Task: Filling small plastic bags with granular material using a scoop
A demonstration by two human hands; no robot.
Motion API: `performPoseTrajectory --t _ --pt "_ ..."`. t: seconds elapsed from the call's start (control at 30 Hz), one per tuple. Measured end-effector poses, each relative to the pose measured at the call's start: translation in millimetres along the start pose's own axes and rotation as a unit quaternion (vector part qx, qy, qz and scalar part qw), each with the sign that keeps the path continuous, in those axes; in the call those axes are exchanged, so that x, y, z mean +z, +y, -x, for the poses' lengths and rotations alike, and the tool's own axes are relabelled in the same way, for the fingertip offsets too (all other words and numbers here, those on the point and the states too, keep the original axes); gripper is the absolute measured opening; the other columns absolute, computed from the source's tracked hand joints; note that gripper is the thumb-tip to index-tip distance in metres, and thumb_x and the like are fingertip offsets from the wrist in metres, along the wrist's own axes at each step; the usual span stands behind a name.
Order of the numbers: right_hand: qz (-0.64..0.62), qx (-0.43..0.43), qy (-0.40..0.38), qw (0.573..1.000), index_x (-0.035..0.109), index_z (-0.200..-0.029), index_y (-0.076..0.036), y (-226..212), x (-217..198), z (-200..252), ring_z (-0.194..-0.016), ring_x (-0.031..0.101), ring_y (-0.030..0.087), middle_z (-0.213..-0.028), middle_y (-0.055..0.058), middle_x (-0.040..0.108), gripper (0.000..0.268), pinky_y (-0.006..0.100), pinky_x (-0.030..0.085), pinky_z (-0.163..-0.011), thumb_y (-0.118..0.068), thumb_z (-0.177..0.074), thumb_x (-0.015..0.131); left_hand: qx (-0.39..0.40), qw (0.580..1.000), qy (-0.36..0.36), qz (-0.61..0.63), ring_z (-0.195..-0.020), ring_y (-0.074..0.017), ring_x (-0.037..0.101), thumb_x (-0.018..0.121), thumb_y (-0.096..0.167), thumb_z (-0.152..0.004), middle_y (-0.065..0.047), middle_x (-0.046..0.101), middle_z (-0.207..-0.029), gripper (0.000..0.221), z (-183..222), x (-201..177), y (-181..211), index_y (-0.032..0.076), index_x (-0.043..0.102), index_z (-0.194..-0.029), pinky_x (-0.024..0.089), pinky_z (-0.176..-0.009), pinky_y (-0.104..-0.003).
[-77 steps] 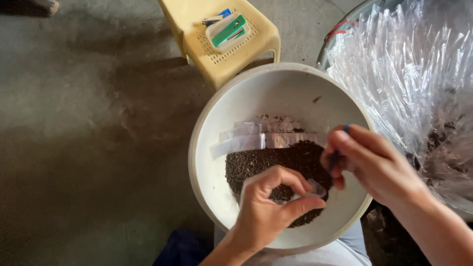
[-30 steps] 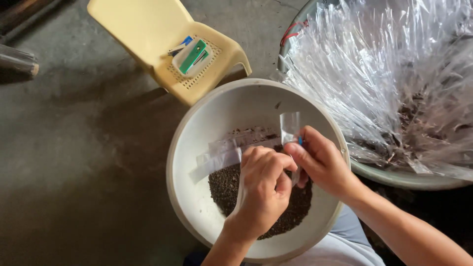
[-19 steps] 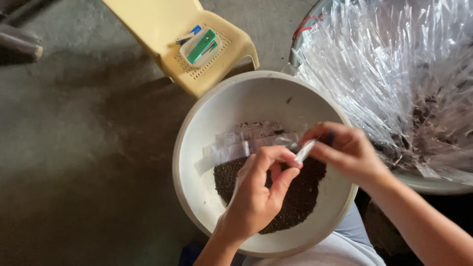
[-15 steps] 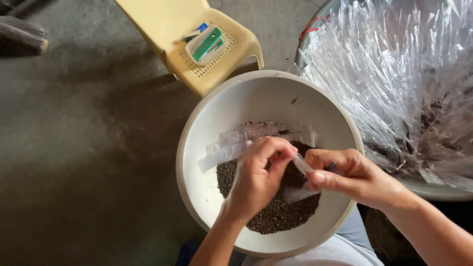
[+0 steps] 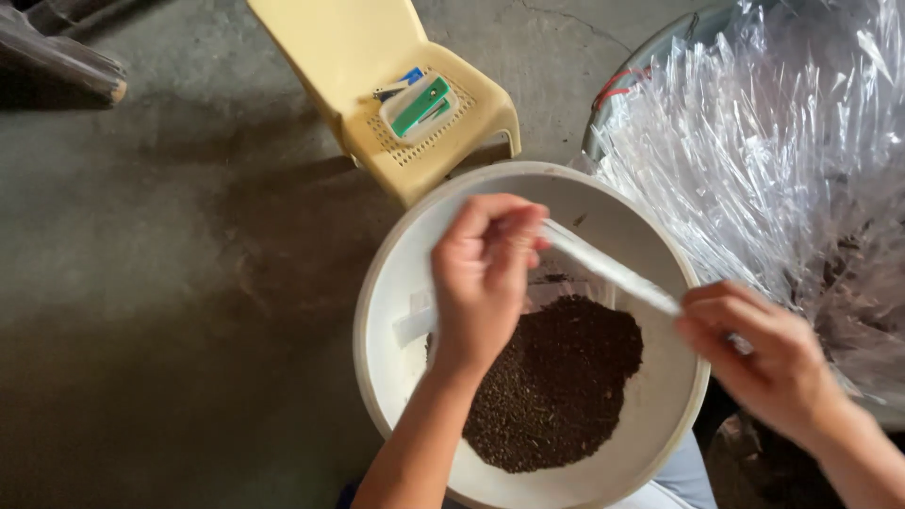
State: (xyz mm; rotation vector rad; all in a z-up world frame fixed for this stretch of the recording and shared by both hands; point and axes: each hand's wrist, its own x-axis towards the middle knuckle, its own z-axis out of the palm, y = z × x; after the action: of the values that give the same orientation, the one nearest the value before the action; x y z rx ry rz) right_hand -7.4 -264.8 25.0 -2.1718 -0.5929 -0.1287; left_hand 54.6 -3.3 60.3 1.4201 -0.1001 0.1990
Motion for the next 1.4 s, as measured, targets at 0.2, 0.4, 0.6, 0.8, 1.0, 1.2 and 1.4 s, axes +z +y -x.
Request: performPoseTrajectory --t 0.2,0.4,0.6,0.8,1.0,1.2,1.4 --pt "0.121 0.053 0.004 0.991 0.072 -0.099 -0.002 46.0 -31.7 42.4 -0.074 0.07 0.017 -0.111 0.013 0.07 0.014 0.024 0.062 -0.065 -0.009 -0.094 0.061 -0.035 0.998 -0.046 0.005 -0.073 -0.0094 0.07 0.064 0.034 -0.098 -0.001 0.068 -0.076 0.024 -24.0 29.8 -45.3 0.01 0.065 -0.096 0.057 -0.064 -0.023" --pt "0.354 0.22 0.024 0.909 0.081 -0.114 -0.003 207.2 -58.4 111.4 -0.126 0.06 0.033 -0.128 0.02 0.07 0.025 0.042 0.057 -0.097 -0.024 -0.106 0.07 0.207 0.855 -0.256 -0.401 -0.061 -0.0229 0.066 0.071 -0.005 -0.092 -0.013 0.071 -0.073 0.008 -2.0 29.7 -115.4 0.002 0.073 -0.087 0.055 -0.048 -0.031" --pt "-0.059 0.478 0.012 0.876 0.052 -0.151 -0.009 50.9 -20.8 21.1 -0.077 0.058 0.027 -0.123 0.012 0.067 0.049 0.042 0.049 -0.067 -0.016 -0.102 0.052 0.182 0.846 -0.26 -0.428 -0.078 -0.033 0.067 0.072 -0.005 -0.088 -0.018 0.074 -0.086 0.006 -4.4 30.6 -134.2 0.001 0.074 -0.087 0.05 -0.078 -0.049" --pt "0.114 0.508 -0.135 0.843 0.066 -0.124 -0.021 21.4 -1.5 13.3 -0.072 0.064 0.02 -0.083 0.004 0.076 0.039 0.034 0.049 -0.071 -0.034 -0.088 0.073 0.026 0.92 -0.178 -0.349 -0.08 -0.0329 0.074 0.06 -0.002 -0.082 -0.006 0.076 -0.09 0.046 -8.1 1.0 -91.3 0.008 0.058 -0.127 0.055 -0.074 -0.045" --pt "0.106 0.28 0.072 0.951 0.072 -0.131 -0.005 24.6 -6.2 18.3 -0.114 0.057 0.03 -0.134 0.02 0.058 0.033 0.044 0.045 -0.092 -0.015 -0.11 0.049 0.043 0.958 -0.118 -0.258 -0.072 -0.0131 0.067 0.073 0.005 -0.092 -0.003 0.071 -0.085 0.007 9.7 -19.5 -53.0 0.011 0.073 -0.096 0.054 -0.071 -0.026" --pt "-0.297 0.278 0.053 0.912 0.065 -0.126 0.005 -18.5 53.3 -13.0 -0.073 0.06 0.014 -0.091 0.015 0.074 0.037 0.023 0.047 -0.061 -0.023 -0.105 0.051 0.105 0.964 -0.074 -0.234 -0.077 -0.0173 0.07 0.079 0.004 -0.089 -0.006 0.072 -0.086 0.011 28.5 -16.8 -1.0 0.008 0.072 -0.098 0.055 -0.073 -0.029" --pt "-0.283 0.184 -0.104 0.935 0.059 -0.131 -0.003 -55.3 75.5 -60.8 -0.077 0.069 0.01 -0.091 0.004 0.072 0.04 0.024 0.057 -0.069 -0.022 -0.095 0.061 0.063 0.974 -0.145 -0.162 -0.11 -0.0208 0.071 0.071 0.014 -0.099 -0.006 0.071 -0.116 0.006 51.8 -29.8 67.9 0.015 0.07 -0.105 0.056 -0.105 -0.033"
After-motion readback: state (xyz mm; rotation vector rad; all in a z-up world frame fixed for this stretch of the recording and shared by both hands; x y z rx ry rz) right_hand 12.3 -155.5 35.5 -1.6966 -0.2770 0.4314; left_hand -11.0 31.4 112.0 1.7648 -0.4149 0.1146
